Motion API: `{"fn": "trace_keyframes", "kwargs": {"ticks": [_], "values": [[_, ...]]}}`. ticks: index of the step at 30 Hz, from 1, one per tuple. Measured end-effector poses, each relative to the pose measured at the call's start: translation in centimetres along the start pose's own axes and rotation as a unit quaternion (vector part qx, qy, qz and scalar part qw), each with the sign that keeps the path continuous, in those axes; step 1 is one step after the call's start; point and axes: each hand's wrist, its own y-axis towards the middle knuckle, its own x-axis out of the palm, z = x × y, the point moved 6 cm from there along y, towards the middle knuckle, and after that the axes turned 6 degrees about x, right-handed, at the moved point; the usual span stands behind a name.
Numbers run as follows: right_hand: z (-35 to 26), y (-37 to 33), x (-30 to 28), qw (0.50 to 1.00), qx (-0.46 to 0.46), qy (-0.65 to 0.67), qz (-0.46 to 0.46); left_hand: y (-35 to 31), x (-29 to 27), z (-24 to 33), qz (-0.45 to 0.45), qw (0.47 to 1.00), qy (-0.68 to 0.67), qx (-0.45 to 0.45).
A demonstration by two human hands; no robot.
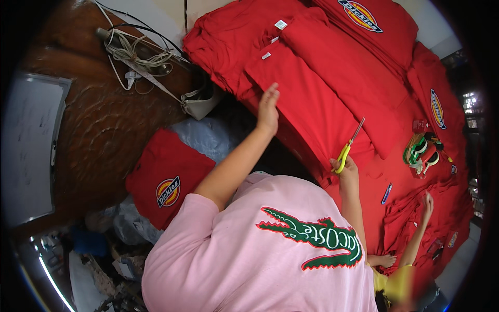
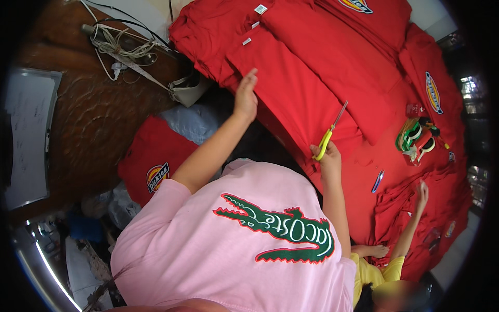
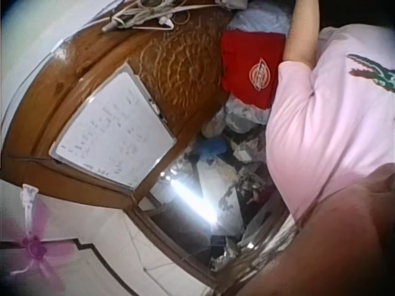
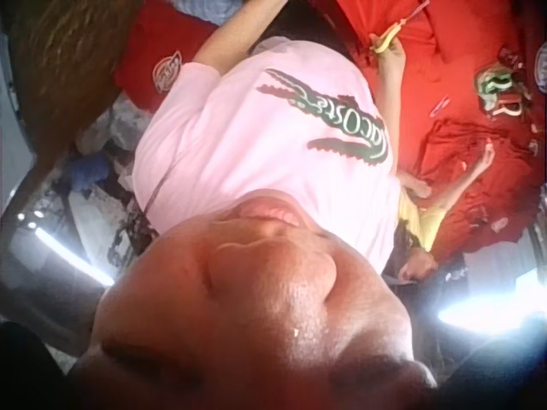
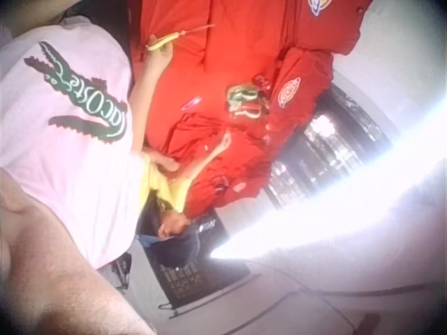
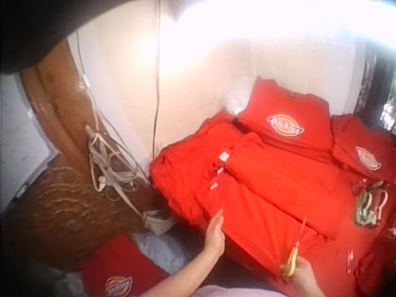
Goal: The person uses shears to cut loose threads from red garments stacked on a table, handling one garment at a time.
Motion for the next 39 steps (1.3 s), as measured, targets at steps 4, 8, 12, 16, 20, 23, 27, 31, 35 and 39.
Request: {"fn": "trace_keyframes", "kwargs": {"ticks": [4, 8, 12, 16, 20, 23, 27, 31, 35, 39], "values": [[0.9, -0.6, -0.4, 0.999, -0.005, 0.022, 0.030, 7.5, -3.5, 2.0, 0.038, 0.989, -0.141, -0.007], [0.7, -0.7, 0.2, 0.998, -0.013, -0.012, 0.062, 11.3, -5.2, 5.2, 0.005, 0.985, -0.170, 0.022], [1.3, -0.1, 0.2, 0.994, -0.025, -0.066, 0.086, 12.3, -4.6, 8.8, -0.020, 0.982, -0.178, 0.063], [2.3, 0.5, 0.2, 0.990, -0.012, -0.094, 0.106, 12.0, -3.1, 12.4, -0.066, 0.975, -0.189, 0.094], [3.4, 1.2, 0.0, 0.992, -0.024, -0.066, 0.102, 12.0, -2.6, 13.6, -0.088, 0.975, -0.183, 0.088], [3.1, 1.4, 0.4, 0.992, -0.019, -0.076, 0.099, 12.4, -2.7, 13.9, -0.086, 0.975, -0.188, 0.087], [2.4, 0.9, 0.9, 0.992, -0.015, -0.079, 0.101, 12.8, -2.8, 13.6, -0.078, 0.979, -0.169, 0.083], [0.9, -0.2, 1.4, 0.993, 0.029, -0.017, 0.111, 13.2, -2.9, 13.4, -0.059, 0.982, -0.163, 0.069], [-3.0, -0.7, -0.4, 0.988, 0.006, 0.066, 0.139, 14.7, -1.7, 13.5, -0.001, 0.989, -0.124, 0.078], [-10.8, 1.4, -3.8, 0.950, -0.119, 0.177, 0.228, 16.9, 2.9, 14.9, -0.025, 0.992, -0.107, 0.065]]}}
